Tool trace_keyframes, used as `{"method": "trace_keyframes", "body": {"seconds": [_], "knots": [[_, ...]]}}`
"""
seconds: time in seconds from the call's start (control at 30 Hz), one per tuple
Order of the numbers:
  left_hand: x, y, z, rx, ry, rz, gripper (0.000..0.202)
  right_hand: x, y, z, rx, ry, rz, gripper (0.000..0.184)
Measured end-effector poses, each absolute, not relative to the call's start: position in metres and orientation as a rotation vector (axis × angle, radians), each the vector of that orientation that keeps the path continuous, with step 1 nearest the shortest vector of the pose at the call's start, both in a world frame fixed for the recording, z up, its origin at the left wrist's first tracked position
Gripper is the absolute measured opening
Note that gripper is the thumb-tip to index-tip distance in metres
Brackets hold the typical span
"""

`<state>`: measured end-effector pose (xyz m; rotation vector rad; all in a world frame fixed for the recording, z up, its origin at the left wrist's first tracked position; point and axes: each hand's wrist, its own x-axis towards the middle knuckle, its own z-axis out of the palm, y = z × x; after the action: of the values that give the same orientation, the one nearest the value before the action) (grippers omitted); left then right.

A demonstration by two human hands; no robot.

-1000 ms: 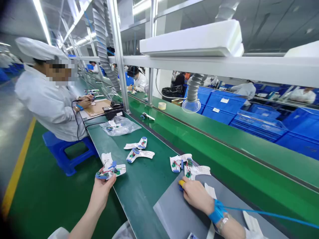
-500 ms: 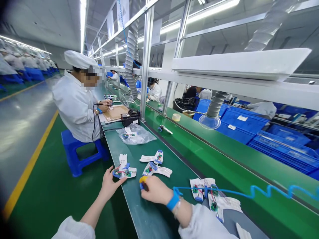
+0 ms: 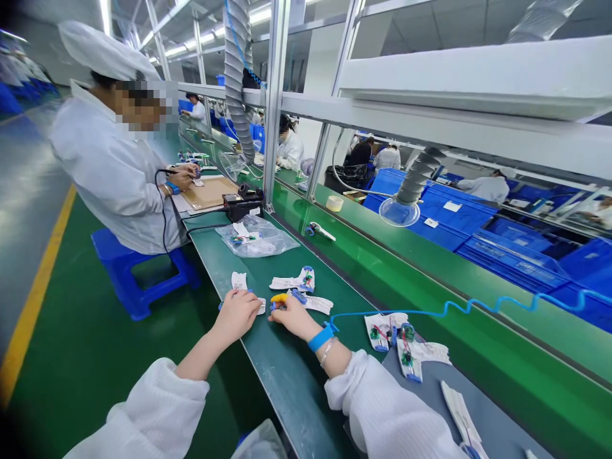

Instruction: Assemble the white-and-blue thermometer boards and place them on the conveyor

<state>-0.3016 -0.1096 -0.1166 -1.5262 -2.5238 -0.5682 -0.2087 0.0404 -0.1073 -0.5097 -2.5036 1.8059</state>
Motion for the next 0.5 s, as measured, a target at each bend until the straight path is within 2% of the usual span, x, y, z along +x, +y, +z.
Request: {"method": "trace_keyframes", "body": {"seconds": [0.2,0.37,0.5], "knots": [[-0.313,-0.111,-0.115,-1.597,-2.591,-0.53,0.031,-0.204,0.047,-0.105,-0.577,-2.407,1.884,0.024],[-0.317,-0.109,-0.112,-1.643,-2.627,-0.52,0.022,-0.209,0.033,-0.106,-0.537,-2.401,1.858,0.033],[-0.32,-0.105,-0.111,-1.663,-2.64,-0.506,0.019,-0.218,0.026,-0.114,-0.537,-2.461,1.781,0.03]]}}
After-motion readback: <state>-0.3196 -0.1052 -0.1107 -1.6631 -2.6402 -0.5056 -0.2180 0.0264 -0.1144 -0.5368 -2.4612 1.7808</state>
